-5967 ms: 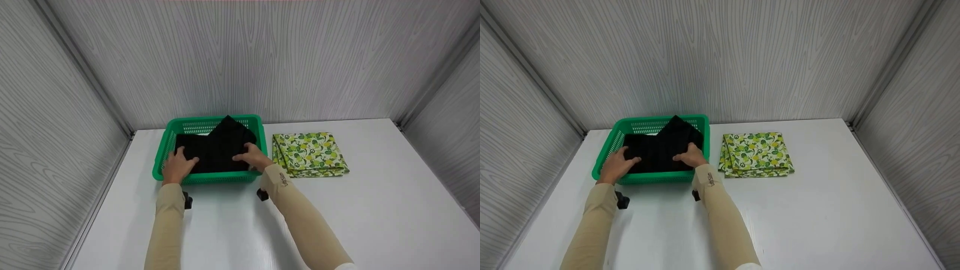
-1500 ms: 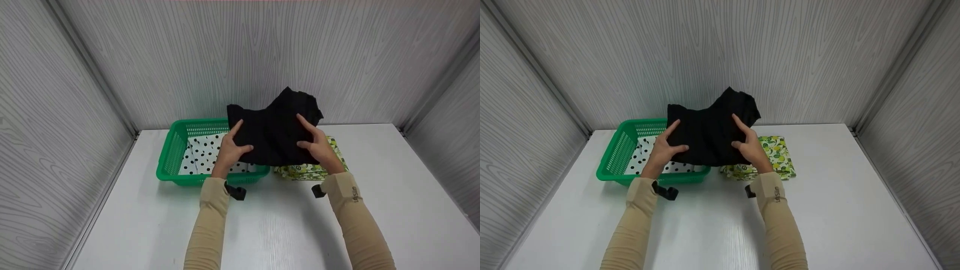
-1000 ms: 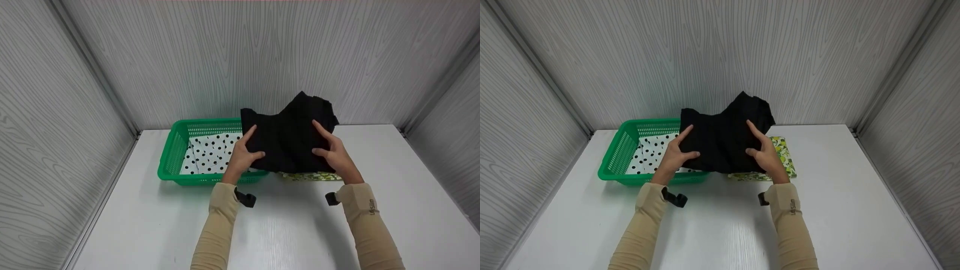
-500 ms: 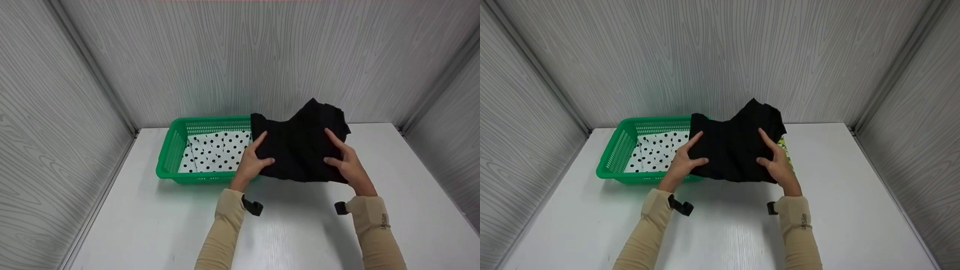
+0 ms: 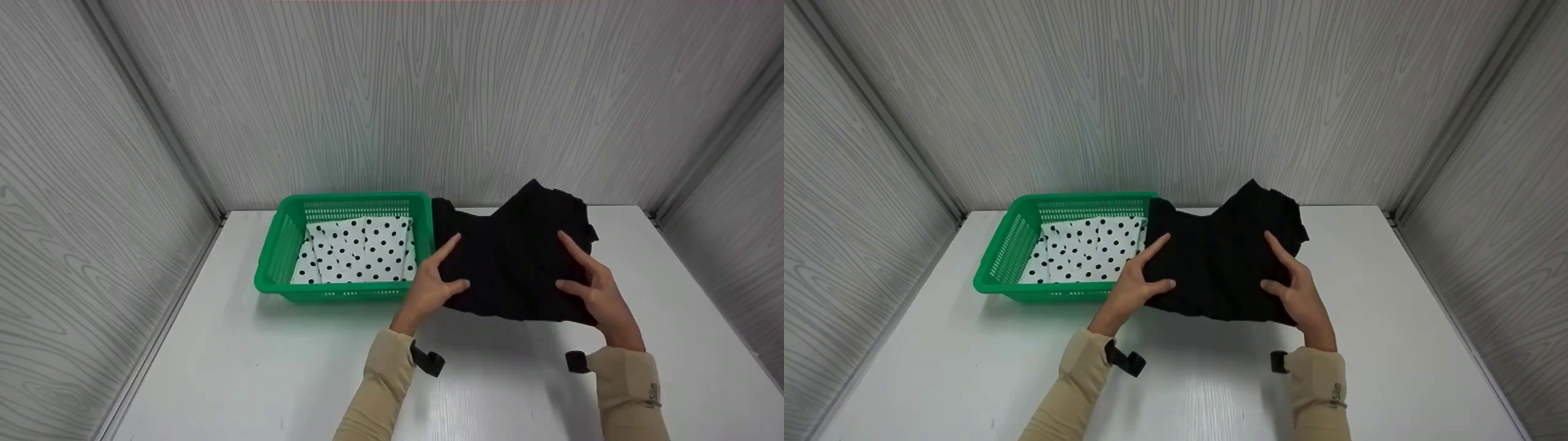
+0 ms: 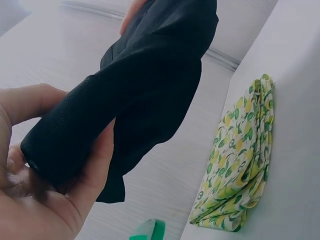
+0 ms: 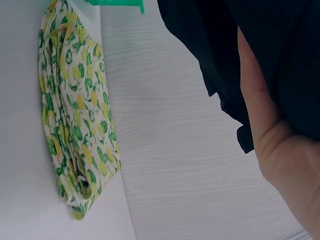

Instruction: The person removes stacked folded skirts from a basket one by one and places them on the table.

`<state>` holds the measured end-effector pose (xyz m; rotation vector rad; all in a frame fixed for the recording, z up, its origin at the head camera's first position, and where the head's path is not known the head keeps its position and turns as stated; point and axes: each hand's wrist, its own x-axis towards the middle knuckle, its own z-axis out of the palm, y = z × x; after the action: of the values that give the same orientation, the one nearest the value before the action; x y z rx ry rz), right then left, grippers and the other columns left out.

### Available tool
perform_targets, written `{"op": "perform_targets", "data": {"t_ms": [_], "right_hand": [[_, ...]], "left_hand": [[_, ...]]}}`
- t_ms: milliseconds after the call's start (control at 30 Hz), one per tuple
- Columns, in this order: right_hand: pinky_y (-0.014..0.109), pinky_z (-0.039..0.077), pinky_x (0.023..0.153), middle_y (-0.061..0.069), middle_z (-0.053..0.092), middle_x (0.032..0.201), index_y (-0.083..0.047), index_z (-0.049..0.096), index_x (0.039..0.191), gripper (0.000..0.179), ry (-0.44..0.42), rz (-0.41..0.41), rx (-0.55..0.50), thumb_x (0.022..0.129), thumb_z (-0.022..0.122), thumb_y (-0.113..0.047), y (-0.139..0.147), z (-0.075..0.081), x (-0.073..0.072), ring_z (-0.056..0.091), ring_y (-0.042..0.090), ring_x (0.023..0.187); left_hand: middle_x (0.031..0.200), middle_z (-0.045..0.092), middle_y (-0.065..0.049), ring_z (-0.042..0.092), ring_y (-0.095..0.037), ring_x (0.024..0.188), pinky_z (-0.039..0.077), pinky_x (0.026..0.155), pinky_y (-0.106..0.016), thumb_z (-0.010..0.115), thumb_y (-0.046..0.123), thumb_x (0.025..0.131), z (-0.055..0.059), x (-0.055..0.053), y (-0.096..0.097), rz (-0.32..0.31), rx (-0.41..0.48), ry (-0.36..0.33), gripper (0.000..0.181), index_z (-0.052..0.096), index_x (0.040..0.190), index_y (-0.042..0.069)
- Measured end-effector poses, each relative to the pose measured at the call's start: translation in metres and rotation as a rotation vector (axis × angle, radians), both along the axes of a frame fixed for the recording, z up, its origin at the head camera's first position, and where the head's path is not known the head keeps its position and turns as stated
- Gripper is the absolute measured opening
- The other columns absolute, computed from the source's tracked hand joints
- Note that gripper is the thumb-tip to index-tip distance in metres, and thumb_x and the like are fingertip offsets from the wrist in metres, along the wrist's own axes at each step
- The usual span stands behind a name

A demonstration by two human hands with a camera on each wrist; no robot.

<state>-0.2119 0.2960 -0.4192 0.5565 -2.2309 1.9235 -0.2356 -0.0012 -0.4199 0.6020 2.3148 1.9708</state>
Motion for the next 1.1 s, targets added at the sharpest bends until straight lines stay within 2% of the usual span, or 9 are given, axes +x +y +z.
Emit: {"op": "perform_targets", "data": {"t_ms": [300,533,767,900,967,1033,1100], "right_hand": [[0.016,0.031,0.106,0.001,0.031,0.163,-0.003,0.032,0.158,0.078,-0.021,0.004,-0.019,0.088,0.056,0.021,0.010,-0.019,0.018,0.033,0.003,0.140],[0.015,0.031,0.106,-0.003,0.030,0.163,-0.003,0.031,0.159,0.078,-0.056,0.021,0.015,0.089,0.057,0.019,0.019,-0.035,0.032,0.033,-0.002,0.140],[0.012,0.028,0.105,-0.013,0.035,0.159,0.002,0.032,0.157,0.077,-0.058,0.021,0.070,0.086,0.057,0.021,0.033,-0.050,0.046,0.030,-0.008,0.139],[0.011,0.029,0.103,-0.017,0.036,0.157,-0.001,0.032,0.157,0.077,-0.148,0.014,0.094,0.087,0.059,0.016,0.036,-0.058,0.053,0.032,-0.010,0.136],[0.010,0.030,0.102,-0.009,0.032,0.161,-0.002,0.032,0.158,0.079,-0.222,-0.004,0.115,0.087,0.061,0.014,0.036,-0.060,0.056,0.028,-0.002,0.141],[0.011,0.031,0.101,0.003,0.026,0.165,-0.003,0.030,0.159,0.081,-0.313,-0.019,0.147,0.086,0.062,0.013,0.036,-0.063,0.059,0.022,0.012,0.148],[0.022,0.029,0.110,0.017,0.017,0.166,-0.002,0.027,0.160,0.083,-0.403,-0.019,0.189,0.085,0.061,0.013,0.037,-0.064,0.061,0.014,0.030,0.150]], "left_hand": [[0.160,0.038,-0.005,0.031,-0.022,0.147,0.026,0.118,-0.045,0.071,-0.004,0.084,-0.016,0.017,0.006,-0.051,0.003,-0.020,0.083,0.039,0.158,0.014],[0.161,0.036,-0.006,0.029,-0.025,0.148,0.028,0.117,-0.048,0.071,-0.006,0.082,-0.033,0.031,0.009,-0.080,-0.013,-0.044,0.085,0.037,0.159,0.013],[0.162,0.033,0.001,0.025,-0.025,0.149,0.027,0.117,-0.050,0.071,-0.003,0.085,-0.054,0.046,0.015,-0.108,-0.016,-0.153,0.085,0.036,0.159,0.018],[0.162,0.033,0.000,0.025,-0.026,0.149,0.028,0.117,-0.050,0.072,-0.002,0.084,-0.064,0.053,0.015,-0.116,-0.017,-0.189,0.085,0.037,0.159,0.018],[0.162,0.033,-0.001,0.025,-0.027,0.149,0.028,0.117,-0.050,0.072,0.000,0.085,-0.069,0.056,0.015,-0.130,-0.023,-0.202,0.084,0.037,0.159,0.017],[0.162,0.033,-0.004,0.025,-0.029,0.149,0.028,0.116,-0.051,0.073,0.001,0.084,-0.073,0.058,0.014,-0.151,-0.021,-0.227,0.083,0.038,0.159,0.016],[0.162,0.033,-0.007,0.024,-0.030,0.150,0.028,0.116,-0.051,0.073,0.001,0.084,-0.078,0.059,0.012,-0.178,-0.018,-0.260,0.083,0.038,0.158,0.014]]}}
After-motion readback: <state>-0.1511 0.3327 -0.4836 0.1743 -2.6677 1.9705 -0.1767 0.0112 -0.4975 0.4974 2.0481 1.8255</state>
